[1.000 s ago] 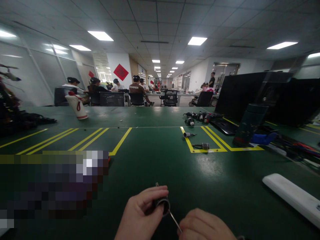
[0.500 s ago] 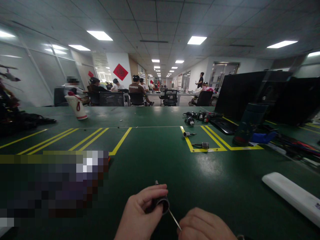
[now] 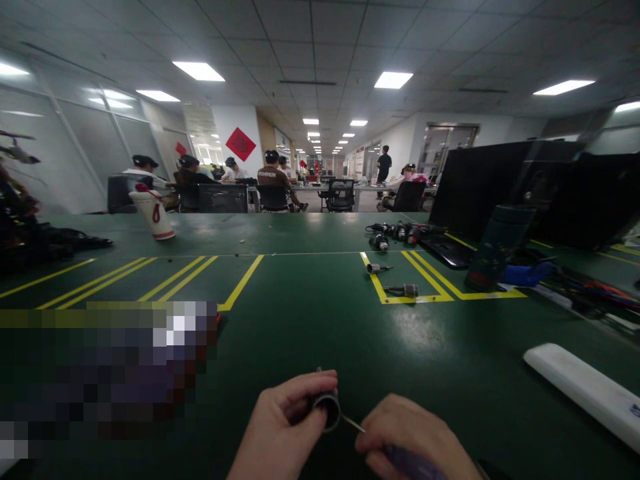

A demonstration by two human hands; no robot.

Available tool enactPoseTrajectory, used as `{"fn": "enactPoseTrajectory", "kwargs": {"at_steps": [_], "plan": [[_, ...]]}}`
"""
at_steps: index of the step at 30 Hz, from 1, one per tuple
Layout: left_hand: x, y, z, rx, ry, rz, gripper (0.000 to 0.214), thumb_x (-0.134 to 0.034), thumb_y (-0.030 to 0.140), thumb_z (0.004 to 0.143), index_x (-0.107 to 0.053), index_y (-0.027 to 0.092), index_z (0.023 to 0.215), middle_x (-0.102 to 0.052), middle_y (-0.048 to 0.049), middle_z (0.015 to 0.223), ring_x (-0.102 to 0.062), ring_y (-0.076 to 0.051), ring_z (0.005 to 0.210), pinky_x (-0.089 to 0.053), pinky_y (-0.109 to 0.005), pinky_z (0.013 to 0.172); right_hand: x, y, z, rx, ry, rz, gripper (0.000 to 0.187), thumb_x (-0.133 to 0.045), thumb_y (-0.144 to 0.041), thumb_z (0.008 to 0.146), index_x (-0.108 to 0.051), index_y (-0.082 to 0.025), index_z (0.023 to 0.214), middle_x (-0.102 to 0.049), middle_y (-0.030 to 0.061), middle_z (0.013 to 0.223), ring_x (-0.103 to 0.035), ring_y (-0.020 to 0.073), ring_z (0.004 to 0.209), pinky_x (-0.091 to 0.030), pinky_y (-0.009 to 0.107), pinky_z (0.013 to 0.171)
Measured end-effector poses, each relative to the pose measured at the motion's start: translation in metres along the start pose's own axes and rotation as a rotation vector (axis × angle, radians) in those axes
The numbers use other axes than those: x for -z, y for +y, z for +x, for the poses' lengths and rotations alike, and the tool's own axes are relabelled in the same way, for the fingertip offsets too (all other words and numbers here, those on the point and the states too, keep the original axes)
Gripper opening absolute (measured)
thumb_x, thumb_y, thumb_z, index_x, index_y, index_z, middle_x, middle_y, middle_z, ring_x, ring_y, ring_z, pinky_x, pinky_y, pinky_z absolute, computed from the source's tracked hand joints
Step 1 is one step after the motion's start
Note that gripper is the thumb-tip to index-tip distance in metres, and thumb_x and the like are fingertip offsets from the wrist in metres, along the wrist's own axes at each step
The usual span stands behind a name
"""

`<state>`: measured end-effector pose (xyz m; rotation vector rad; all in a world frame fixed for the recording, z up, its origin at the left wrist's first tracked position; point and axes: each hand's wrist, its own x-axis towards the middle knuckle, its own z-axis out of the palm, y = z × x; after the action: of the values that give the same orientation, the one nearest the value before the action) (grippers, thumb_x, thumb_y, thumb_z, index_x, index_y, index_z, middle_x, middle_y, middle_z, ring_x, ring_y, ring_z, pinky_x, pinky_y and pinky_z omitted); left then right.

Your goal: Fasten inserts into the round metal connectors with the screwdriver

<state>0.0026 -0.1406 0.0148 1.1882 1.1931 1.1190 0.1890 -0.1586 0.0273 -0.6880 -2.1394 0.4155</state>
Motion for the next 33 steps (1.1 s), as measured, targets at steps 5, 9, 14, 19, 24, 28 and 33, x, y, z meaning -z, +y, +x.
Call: {"fn": "enactPoseTrajectory", "kwargs": {"at_steps": [5,9,14,19,24,28,33], "plan": [[-0.004,0.008,-0.003,0.087,0.035,-0.002,0.026,-0.064,0.015,0.056,-0.077,0.02,0.078,-0.076,-0.0082,0.091,-0.066,-0.028,0.092,-0.051,-0.039,0.085,0.005,0.003,-0.004,-0.305,-0.017,0.185,0.015,-0.048,-0.023,0.087,-0.061,-0.019,0.082,-0.068,0.0036,0.073,-0.062,0.0127,0.064,-0.048,0.02,0.056],[-0.007,0.016,-0.007,0.128,0.072,-0.027,0.024,-0.066,0.018,0.057,-0.077,0.019,0.079,-0.075,-0.0084,0.093,-0.067,-0.028,0.09,-0.049,-0.039,0.086,0.002,0.003,-0.005,-0.383,-0.001,0.285,0.017,-0.047,-0.028,0.088,-0.061,-0.019,0.083,-0.067,0.0038,0.074,-0.061,0.0131,0.064,-0.048,0.021,0.056],[-0.01,0.021,-0.011,0.169,0.094,-0.062,0.027,-0.068,0.021,0.057,-0.076,0.018,0.083,-0.076,-0.0094,0.087,-0.067,-0.028,0.087,-0.049,-0.04,0.084,0.002,0.002,-0.005,-0.36,0.02,0.243,0.016,-0.049,-0.028,0.087,-0.061,-0.02,0.081,-0.067,0.0033,0.072,-0.062,0.0136,0.064,-0.048,0.021,0.057],[-0.007,0.021,-0.01,0.198,0.066,-0.049,0.033,-0.065,0.016,0.055,-0.076,0.018,0.086,-0.076,-0.0087,0.088,-0.066,-0.028,0.089,-0.048,-0.04,0.085,0.004,-0.001,0.0,-0.194,-0.039,0.119,0.017,-0.05,-0.025,0.087,-0.062,-0.018,0.078,-0.069,0.0055,0.07,-0.064,0.0143,0.064,-0.049,0.02,0.057],[-0.006,0.021,-0.011,0.182,0.046,-0.023,0.034,-0.064,0.017,0.058,-0.075,0.019,0.091,-0.075,-0.0084,0.092,-0.066,-0.027,0.091,-0.047,-0.037,0.085,0.002,0.0,0.002,-0.034,-0.037,0.068,0.016,-0.048,-0.022,0.089,-0.061,-0.017,0.08,-0.07,0.0064,0.068,-0.065,0.0144,0.062,-0.051,0.02,0.059],[-0.003,0.016,-0.008,0.18,0.016,0.008,0.034,-0.063,0.019,0.06,-0.074,0.018,0.092,-0.075,-0.0089,0.091,-0.066,-0.026,0.086,-0.049,-0.037,0.08,-0.001,0.004,-0.002,0.031,-0.074,0.047,0.007,-0.053,-0.017,0.086,-0.059,-0.019,0.085,-0.071,0.0052,0.074,-0.065,0.0137,0.068,-0.051,0.02,0.066],[-0.002,0.01,-0.004,0.146,-0.001,0.022,0.023,-0.062,0.021,0.062,-0.076,0.019,0.081,-0.071,-0.0098,0.105,-0.066,-0.027,0.088,-0.051,-0.035,0.075,-0.004,0.005,-0.001,0.079,-0.046,0.053,0.007,-0.051,-0.017,0.088,-0.058,-0.018,0.086,-0.07,0.006,0.074,-0.065,0.0136,0.068,-0.052,0.02,0.064]]}}
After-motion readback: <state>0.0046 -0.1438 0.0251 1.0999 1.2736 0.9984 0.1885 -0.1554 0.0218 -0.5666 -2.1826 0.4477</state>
